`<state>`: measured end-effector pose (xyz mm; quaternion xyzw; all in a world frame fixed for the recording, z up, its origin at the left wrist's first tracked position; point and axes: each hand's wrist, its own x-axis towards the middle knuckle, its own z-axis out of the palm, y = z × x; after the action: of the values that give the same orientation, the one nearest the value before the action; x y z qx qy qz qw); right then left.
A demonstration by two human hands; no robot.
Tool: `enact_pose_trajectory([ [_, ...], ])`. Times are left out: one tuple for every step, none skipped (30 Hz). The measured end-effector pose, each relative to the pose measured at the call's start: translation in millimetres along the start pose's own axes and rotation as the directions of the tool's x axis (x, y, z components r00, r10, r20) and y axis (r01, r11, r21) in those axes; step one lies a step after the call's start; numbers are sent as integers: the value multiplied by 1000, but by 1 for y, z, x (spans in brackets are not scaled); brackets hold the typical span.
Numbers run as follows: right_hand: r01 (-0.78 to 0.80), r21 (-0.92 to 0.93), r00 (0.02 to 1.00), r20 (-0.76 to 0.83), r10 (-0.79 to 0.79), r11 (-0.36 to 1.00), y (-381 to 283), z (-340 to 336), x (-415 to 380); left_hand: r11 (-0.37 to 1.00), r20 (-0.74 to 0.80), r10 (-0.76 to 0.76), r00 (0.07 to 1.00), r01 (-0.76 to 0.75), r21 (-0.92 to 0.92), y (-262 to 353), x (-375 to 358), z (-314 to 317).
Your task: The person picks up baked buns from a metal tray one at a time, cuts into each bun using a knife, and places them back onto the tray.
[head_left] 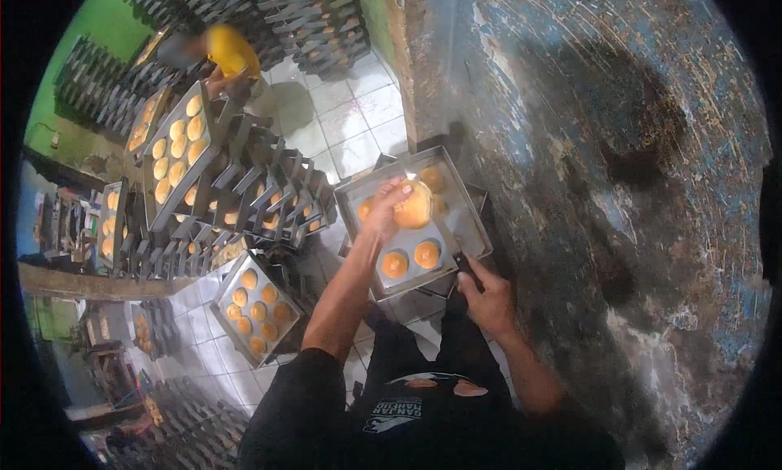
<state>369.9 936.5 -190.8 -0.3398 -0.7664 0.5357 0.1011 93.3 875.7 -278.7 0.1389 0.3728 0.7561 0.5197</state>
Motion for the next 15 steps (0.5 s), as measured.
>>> enact_pose_trajectory([
  [24,-10,999,-22,-25,1000,5,3,7,1000,-5,-11,1000,11,-4,-11,0,2],
  [49,-19,998,-45,-50,999,7,4,14,999,-87,-24,996,26,28,-28,1,5],
  [40,-18,998,-47,-41,999,4,3,25,997,-166,-31,986,41,61,-39,4,9],
  [-9,-29,1000,-26,9,1000,-1,2,40,997,-166,-39,985,50,60,-44,6,9],
  [-58,-40,998,-6,58,998,-2,1,47,1000,-186,-2,983,6,18,-46,10,10],
  [-64,-37,998,-10,64,997,4,1,45,999,-206,35,978,-40,-22,-47,16,10],
  [-28,-31,999,-24,28,999,15,2,38,999,-106,50,993,-50,0,-39,20,3],
  [5,-27,999,-35,-6,1000,24,2,29,999,-110,43,993,-44,-3,-35,21,-4],
  [0,-28,999,-32,-1,1000,27,0,17,1000,-121,25,992,-26,-5,-31,23,-10],
  [-50,-51,999,-1,50,997,28,-3,5,1000,-131,10,991,-11,-7,-29,25,-16],
  [-102,-76,994,28,105,992,30,-5,-1,999,-95,37,995,-39,-22,-27,26,-15],
  [-112,-76,993,31,115,991,32,-3,2,999,-101,28,995,-31,-26,-33,23,-11],
  [-71,-39,997,3,71,997,34,2,9,999,-154,-28,988,23,-35,-43,19,-5],
  [-27,-3,999,-28,27,1000,37,7,18,996,-206,-84,975,76,-46,-51,16,3],
  [-37,-2,999,-27,37,999,40,11,32,995,-209,-93,974,85,-49,-64,19,4],
])
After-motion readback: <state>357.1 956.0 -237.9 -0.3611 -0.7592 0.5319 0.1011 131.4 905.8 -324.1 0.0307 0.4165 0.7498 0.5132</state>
